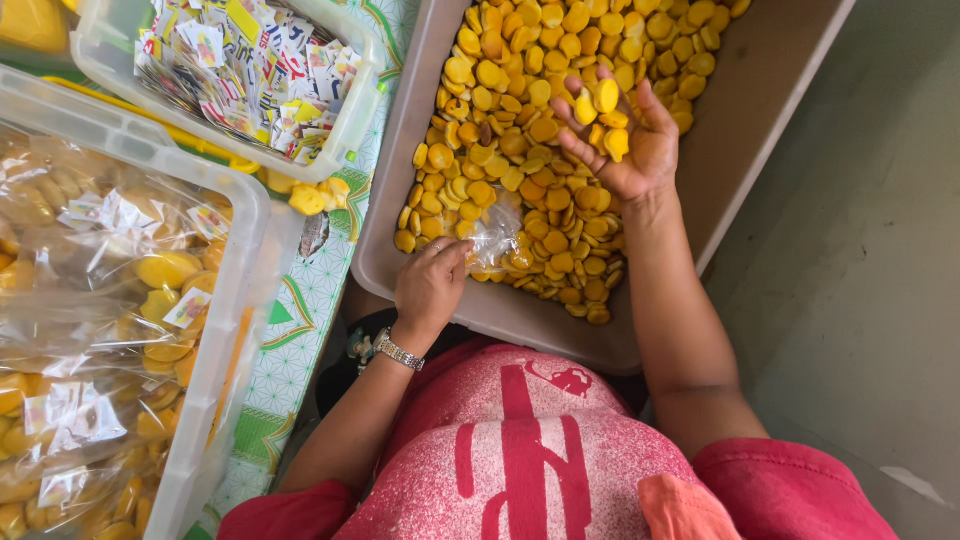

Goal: The person scoops yellow snack chips from a large bin into small clear plastic bags, then places a small label into each bag and sets the filled bags into a separate container. The process repeats continuously.

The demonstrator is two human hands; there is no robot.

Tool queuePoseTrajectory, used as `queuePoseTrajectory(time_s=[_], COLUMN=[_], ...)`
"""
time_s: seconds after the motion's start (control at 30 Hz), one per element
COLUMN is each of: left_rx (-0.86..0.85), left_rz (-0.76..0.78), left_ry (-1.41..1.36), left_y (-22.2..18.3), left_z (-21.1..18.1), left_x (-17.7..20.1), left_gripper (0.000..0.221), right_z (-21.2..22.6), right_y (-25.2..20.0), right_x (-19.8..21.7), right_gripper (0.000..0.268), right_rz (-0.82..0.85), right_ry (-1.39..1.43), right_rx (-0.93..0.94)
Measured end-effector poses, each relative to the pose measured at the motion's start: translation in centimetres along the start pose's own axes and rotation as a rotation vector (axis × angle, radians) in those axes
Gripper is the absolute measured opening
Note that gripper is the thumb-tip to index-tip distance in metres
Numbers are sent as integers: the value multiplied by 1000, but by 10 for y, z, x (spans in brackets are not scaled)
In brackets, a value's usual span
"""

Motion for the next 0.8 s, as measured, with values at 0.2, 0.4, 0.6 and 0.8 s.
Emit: queuePoseTrajectory(time_s=[0.2, 0.4, 0.6, 0.8], left_rx=[34, -7, -34, -84], left_rz=[16, -22, 54, -25], left_ry=[-67, -35, 52, -81], left_y=[1, 19, 32, 29], left_z=[8, -8, -28, -32], left_x=[-5, 12, 17, 12], left_gripper=[22, 37, 50, 57], right_z=[-10, -61, -127, -136], right_y=[-19, -47, -69, -72], right_x=[-4, -32, -65, -59], right_gripper=[40, 34, 48, 49], right_rz=[-109, -138, -185, -198], right_ry=[-96, -189, -188, -210], right_rx=[9, -106, -305, -291])
Point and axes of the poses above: each hand's wrist, its own y-axis towards the middle knuckle, its own x-axis out of the back of the hand, z = x × y, the point moved 5 cm from there along y, towards the middle knuckle, and after that the axes turned 4 degrees about -x, right-handed, at the moved point
